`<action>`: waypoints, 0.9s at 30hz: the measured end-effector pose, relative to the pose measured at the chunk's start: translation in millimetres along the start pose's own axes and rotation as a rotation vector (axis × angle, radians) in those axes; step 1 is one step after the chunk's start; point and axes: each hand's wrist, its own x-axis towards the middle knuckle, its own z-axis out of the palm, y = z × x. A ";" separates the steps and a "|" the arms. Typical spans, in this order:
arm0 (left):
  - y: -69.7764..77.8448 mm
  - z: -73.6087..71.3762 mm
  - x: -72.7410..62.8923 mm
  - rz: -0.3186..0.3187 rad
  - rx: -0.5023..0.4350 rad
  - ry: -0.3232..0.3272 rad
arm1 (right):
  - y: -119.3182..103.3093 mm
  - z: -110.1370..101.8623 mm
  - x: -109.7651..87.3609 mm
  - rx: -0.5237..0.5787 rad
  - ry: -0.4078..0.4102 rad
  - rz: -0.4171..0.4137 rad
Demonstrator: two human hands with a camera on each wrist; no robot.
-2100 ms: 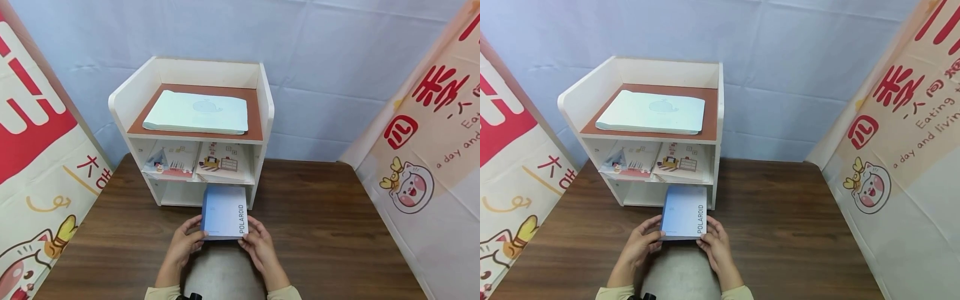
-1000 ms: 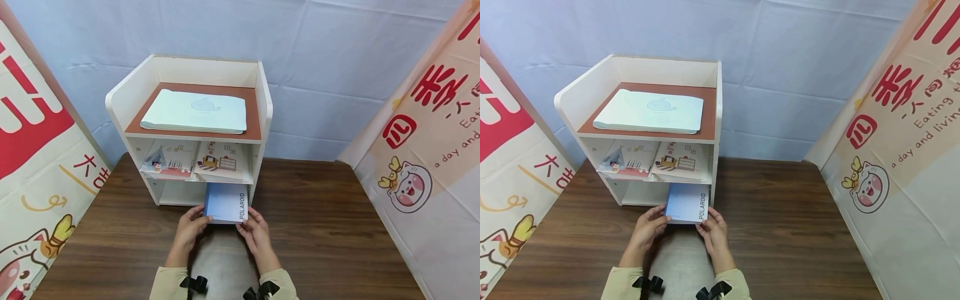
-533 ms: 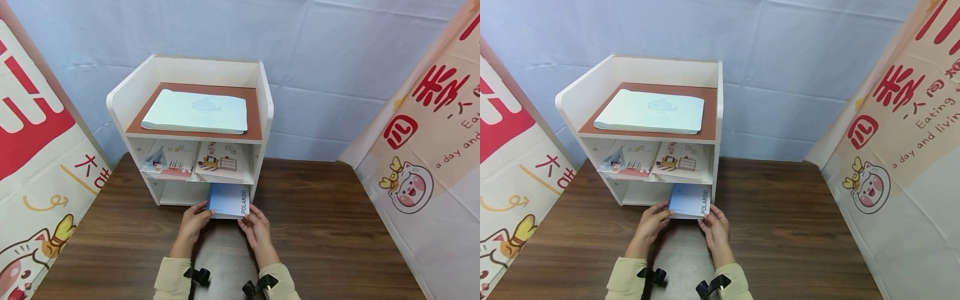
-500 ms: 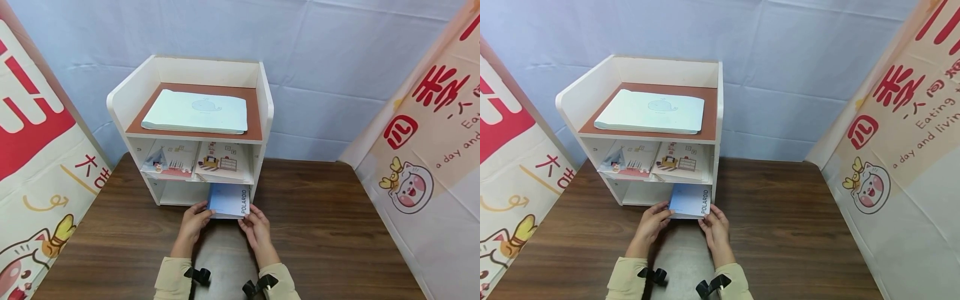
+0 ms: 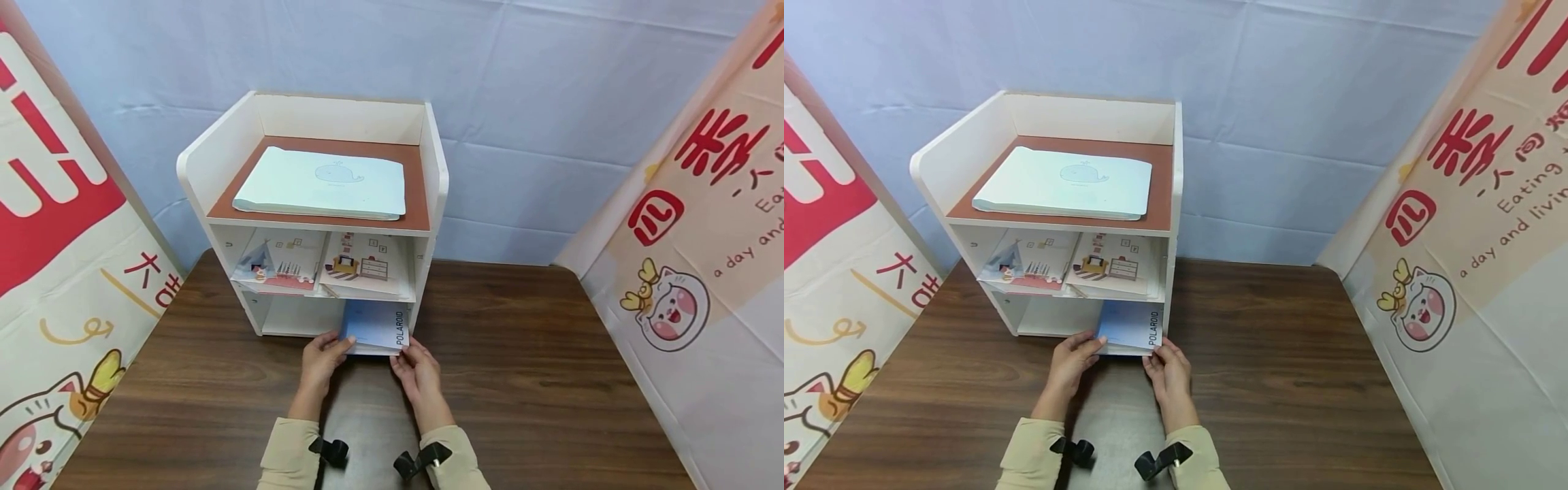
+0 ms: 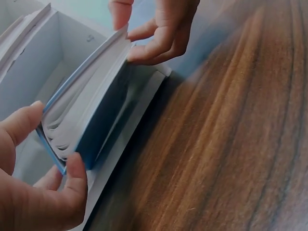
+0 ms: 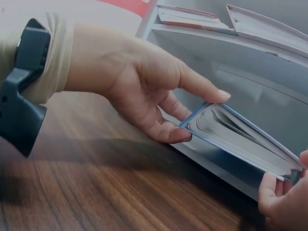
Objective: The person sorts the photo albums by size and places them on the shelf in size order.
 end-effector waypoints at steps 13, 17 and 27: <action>-5.1 7.7 0.1 -0.099 -0.158 0.044 | 4.6 4.4 0.6 0.059 0.059 -0.009; -6.8 8.9 1.6 -0.101 -0.212 0.039 | 10.6 -1.6 7.8 0.069 0.058 -0.022; -8.3 5.9 3.0 -0.149 -0.083 0.025 | 28.1 -25.3 42.3 0.051 0.055 -0.006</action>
